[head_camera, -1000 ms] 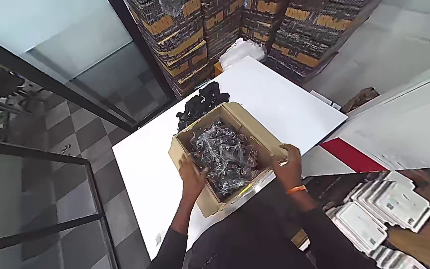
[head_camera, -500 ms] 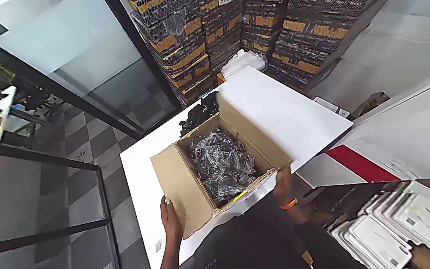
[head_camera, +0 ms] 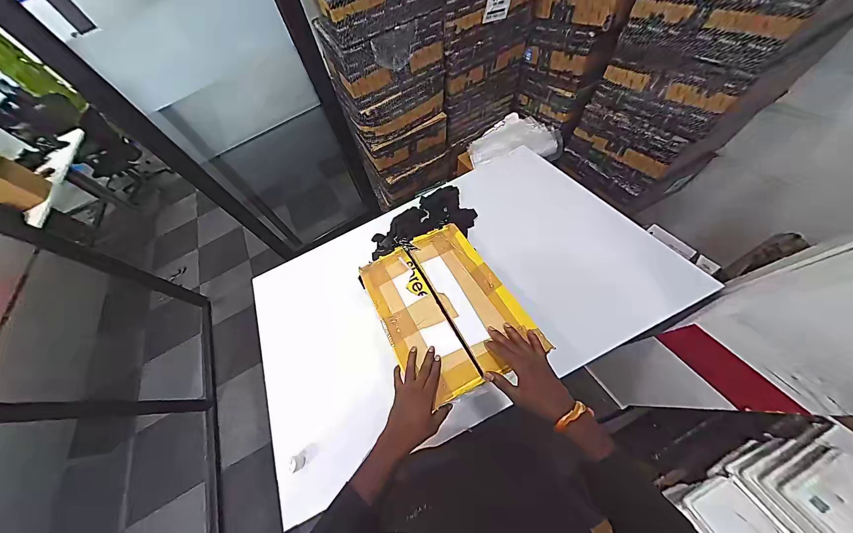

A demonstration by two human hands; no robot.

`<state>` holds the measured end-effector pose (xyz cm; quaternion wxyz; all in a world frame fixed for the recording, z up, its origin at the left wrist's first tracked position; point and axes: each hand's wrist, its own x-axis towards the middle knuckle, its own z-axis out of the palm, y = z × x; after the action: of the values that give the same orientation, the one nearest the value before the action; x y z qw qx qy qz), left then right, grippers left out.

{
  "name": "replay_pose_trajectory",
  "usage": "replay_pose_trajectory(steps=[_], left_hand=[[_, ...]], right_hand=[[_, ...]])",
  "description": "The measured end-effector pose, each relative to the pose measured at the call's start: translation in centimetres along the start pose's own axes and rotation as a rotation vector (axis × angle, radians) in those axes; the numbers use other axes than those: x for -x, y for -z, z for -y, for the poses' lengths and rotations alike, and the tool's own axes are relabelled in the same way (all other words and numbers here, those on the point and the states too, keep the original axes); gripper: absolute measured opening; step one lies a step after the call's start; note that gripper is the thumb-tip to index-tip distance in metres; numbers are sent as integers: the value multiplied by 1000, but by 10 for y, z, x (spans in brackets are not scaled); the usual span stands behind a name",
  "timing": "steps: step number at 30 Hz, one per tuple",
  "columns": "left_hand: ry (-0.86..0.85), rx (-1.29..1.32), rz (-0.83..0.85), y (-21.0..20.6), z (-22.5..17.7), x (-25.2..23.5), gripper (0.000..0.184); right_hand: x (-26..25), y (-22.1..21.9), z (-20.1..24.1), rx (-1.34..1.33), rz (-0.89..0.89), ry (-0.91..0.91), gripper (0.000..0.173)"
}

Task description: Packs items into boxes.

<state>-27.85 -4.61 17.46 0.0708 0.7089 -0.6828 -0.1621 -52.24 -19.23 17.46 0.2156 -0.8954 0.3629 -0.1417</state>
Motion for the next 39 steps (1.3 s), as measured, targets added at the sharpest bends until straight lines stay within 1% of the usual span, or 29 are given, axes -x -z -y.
replay_pose_trajectory(steps=[2,4,6,8,10,12,15,17,19,22,26,28,30,33,36,37,39], left_hand=[[-21,56,-69,-4,3,3,90],[-30,141,-104,-4,1,8,85],[-35,251,-143,-2,2,19,80],[-7,336,-147,-3,8,38,77],[54,377,-149,-8,20,62,71],[142,406,-155,-13,34,89,66],[278,465,-191,-30,55,139,52],[383,516,-160,-41,65,172,46],[467,567,-109,-52,71,204,45],[530,617,-104,-70,79,246,43],[627,695,-101,-84,91,299,44],[668,741,-107,-91,103,329,45],[695,773,-113,-96,117,367,47],[754,804,-125,-98,139,439,43],[869,796,-208,-98,166,517,26],[914,785,-224,-98,174,543,24],[1044,771,-193,-93,187,591,26]], right_hand=[[-1,-8,10,19,-36,-41,67],[1,-14,23,11,-82,-47,67],[-1,-19,40,-38,-127,-5,63],[-3,-28,58,-103,-170,65,57],[-10,-38,76,-160,-179,144,52],[-23,-46,94,-172,-152,228,49],[-40,-56,127,-203,-107,357,42],[-48,-63,150,-223,-67,437,38],[-52,-73,172,-241,8,512,37],[-49,-94,208,-227,166,629,35],[-30,-142,262,-166,400,739,36],[-18,-177,290,-93,600,733,39],[-7,-221,320,37,815,704,43],[17,-291,369,206,1077,632,46],[40,-355,413,277,1164,575,47],[47,-374,426,299,1185,562,48],[58,-408,450,370,1246,548,53]])
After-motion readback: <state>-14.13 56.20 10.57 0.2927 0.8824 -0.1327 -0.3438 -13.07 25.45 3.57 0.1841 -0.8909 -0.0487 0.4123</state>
